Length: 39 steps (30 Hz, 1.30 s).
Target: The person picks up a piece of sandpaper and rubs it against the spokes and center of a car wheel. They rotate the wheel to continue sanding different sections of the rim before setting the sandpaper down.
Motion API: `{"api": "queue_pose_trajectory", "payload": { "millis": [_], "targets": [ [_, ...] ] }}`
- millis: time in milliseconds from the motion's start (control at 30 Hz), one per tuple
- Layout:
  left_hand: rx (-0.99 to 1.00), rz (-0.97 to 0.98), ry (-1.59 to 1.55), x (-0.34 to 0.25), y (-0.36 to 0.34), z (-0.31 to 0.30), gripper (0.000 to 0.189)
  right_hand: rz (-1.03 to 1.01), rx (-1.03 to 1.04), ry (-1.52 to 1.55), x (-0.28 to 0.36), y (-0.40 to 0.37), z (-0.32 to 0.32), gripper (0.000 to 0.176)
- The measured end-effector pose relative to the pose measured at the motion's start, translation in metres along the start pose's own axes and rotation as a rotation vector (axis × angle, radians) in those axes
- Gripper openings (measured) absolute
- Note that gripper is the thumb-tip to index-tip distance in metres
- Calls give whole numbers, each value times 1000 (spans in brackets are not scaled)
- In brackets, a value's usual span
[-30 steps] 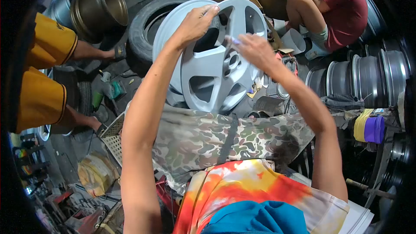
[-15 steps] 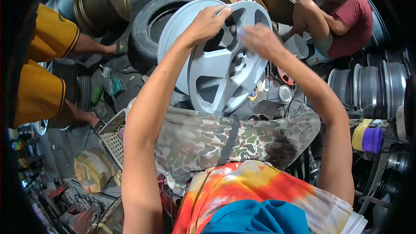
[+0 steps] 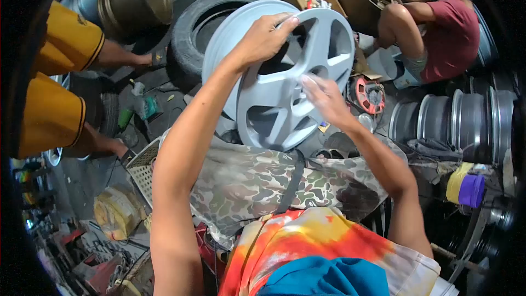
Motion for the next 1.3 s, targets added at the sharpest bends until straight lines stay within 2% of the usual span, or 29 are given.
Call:
{"api": "queue_pose_trajectory", "payload": {
  "millis": [33, 67, 100, 167, 200, 233, 300, 333, 433, 500, 567, 700, 767, 833, 867, 900, 967, 1033, 1100, 1167, 1200, 1300],
  "targets": [
    [-54, 123, 2, -2, -2, -1, 46, 253, 241, 179, -9, -16, 9, 32],
    [-11, -19, -20, -9, -6, -2, 47, 312, 301, 180, -9, -33, 16, 33],
    [-3, -31, -13, -11, -8, -3, 47, 312, 310, 194, -16, -34, 17, 33],
    [4, -63, -52, -12, -7, -3, 48, -181, -75, -149, 7, -37, -13, 31],
    [4, -59, -52, -7, -7, -1, 48, -174, -169, -304, 6, -32, -25, 27],
    [-20, -9, -39, -7, -5, -2, 48, -178, -173, -307, 7, -25, -28, 27],
    [-41, 35, -31, -8, -7, -1, 47, -309, -364, -487, 24, -22, -36, 25],
    [-39, -5, -28, -9, -8, -1, 47, -362, -397, -498, 31, -19, -35, 26],
    [-12, -93, -29, -9, -6, -1, 46, -304, -417, -662, 17, 1, -14, 26],
    [12, -143, -30, -4, -6, 0, 45, -323, -425, -553, 37, -5, 15, 25],
    [-72, 8, -13, -11, -4, -3, 45, -233, -254, -233, 64, -10, 29, 24],
    [-88, 14, -47, -11, -6, -3, 45, -348, -265, -297, 57, -7, 26, 23],
    [-33, -95, -56, -7, -11, 0, 44, -193, -298, -490, 33, 3, 1, 22],
    [-72, -44, -49, -7, -9, 2, 44, -246, -324, -459, 45, 0, 3, 17],
    [-100, 5, -41, -8, -7, 4, 44, -338, -329, -400, 62, -7, 16, 16],
    [-97, 4, -44, -10, -8, 6, 44, -427, -333, -336, 81, -17, 28, 16],
    [-118, -7, -7, -16, -9, 1, 44, -457, -323, -269, 94, -18, 35, 16],
    [-114, 16, 0, -11, -10, -2, 44, -359, -311, -354, 79, -5, 36, 17],
    [-104, 54, 5, -13, -6, -2, 44, -437, -380, -283, 88, -12, 34, 17],
    [-69, -94, -17, -5, -11, -2, 43, -255, -227, -251, 89, -13, 42, 18],
    [-115, -67, 19, -9, -12, -4, 42, -246, -282, -133, 86, -20, 37, 18],
    [-124, -16, 36, -15, -12, -1, 42, -198, -294, -97, 75, -17, 36, 19]
  ]
}}
Point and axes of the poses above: each hand's wrist, its own y-axis towards the middle knuckle, its own z-axis out of the palm, x = y × z, the point moved 9 cm from there along y, towards the middle knuckle, and after that the axes turned 15 degrees about z, right-handed, at the moved point
